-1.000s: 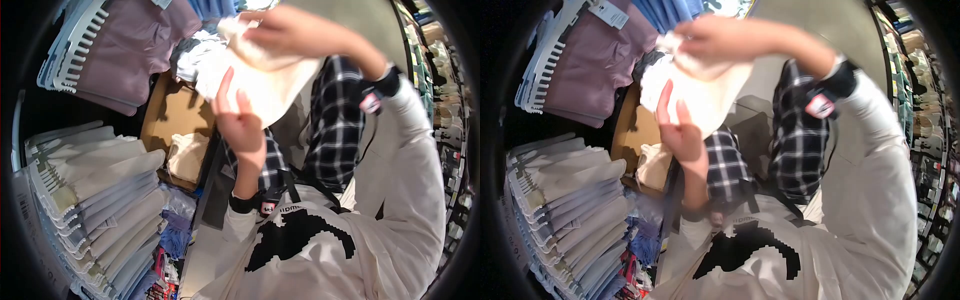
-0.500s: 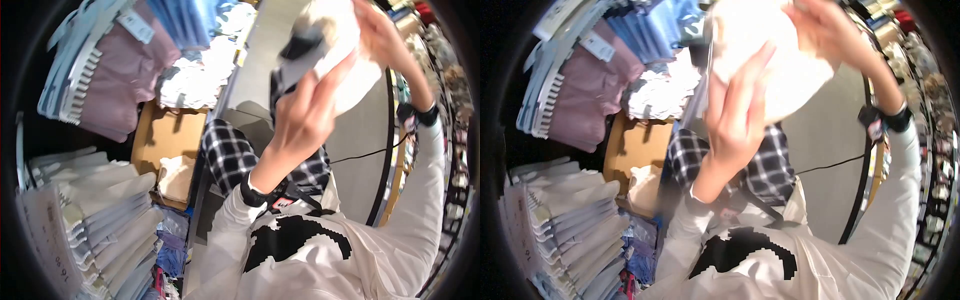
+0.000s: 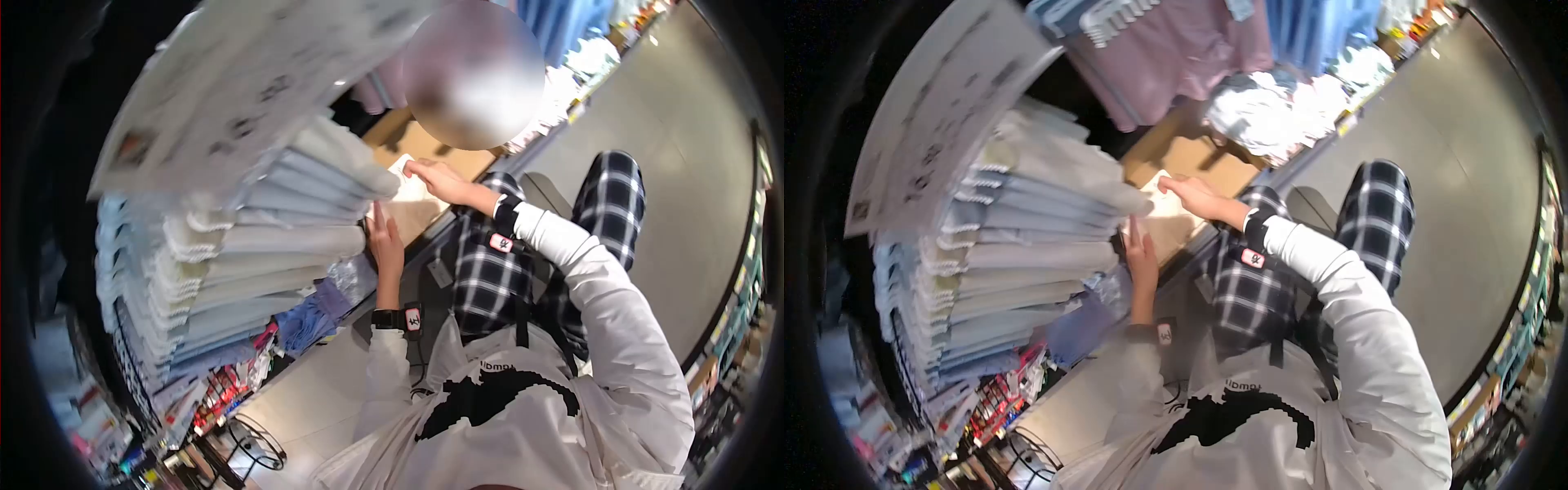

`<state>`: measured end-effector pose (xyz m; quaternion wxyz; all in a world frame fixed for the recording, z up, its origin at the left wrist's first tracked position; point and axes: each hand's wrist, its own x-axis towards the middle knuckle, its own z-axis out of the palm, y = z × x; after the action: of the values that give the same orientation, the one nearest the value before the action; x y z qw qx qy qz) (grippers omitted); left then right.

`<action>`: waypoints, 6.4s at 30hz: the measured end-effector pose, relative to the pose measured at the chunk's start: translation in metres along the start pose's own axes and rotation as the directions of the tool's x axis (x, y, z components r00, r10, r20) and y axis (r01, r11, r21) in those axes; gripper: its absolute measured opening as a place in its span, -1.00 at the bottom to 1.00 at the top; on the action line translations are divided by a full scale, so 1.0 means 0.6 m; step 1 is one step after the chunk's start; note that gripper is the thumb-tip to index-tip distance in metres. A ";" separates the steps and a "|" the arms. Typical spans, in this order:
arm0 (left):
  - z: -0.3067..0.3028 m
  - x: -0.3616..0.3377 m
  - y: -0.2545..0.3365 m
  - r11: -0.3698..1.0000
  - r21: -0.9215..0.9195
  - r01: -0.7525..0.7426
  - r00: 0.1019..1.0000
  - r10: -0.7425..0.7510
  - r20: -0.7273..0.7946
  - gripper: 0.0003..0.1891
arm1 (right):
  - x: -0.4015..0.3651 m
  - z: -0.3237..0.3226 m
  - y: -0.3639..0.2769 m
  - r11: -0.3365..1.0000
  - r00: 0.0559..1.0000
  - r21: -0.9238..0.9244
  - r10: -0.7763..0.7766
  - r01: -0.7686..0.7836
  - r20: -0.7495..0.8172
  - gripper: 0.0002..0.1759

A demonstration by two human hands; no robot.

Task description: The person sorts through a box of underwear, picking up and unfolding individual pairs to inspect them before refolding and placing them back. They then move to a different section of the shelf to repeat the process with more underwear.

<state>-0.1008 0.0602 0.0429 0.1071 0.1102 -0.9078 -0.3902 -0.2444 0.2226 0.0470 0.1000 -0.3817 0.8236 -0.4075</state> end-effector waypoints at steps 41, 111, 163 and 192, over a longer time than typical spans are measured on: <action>0.020 -0.001 -0.075 0.807 0.536 -0.248 0.963 0.143 0.229 -0.32 | -0.016 0.139 0.029 0.940 0.978 -0.339 0.115 -0.049 0.175 -0.22; 0.008 0.038 0.311 0.897 -0.410 -0.165 0.806 0.362 0.469 -0.75 | -0.275 -0.167 -0.106 0.949 0.992 0.309 -0.018 0.055 -0.121 -0.64; -0.148 0.177 0.415 0.557 0.630 -0.541 0.675 0.734 -0.070 -0.90 | -0.337 -0.440 -0.136 0.814 0.622 -0.384 -0.036 -0.435 -0.782 -0.77; -0.050 -0.177 0.045 0.672 0.347 -0.655 0.731 0.446 0.516 -0.69 | -0.574 -0.149 -0.163 0.717 0.742 -0.191 0.647 -0.670 -0.177 -0.86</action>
<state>0.0056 0.0880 0.0712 0.0070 -0.2308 -0.9680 -0.0986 0.0039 0.4836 0.1276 0.1509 -0.0524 0.9524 -0.2596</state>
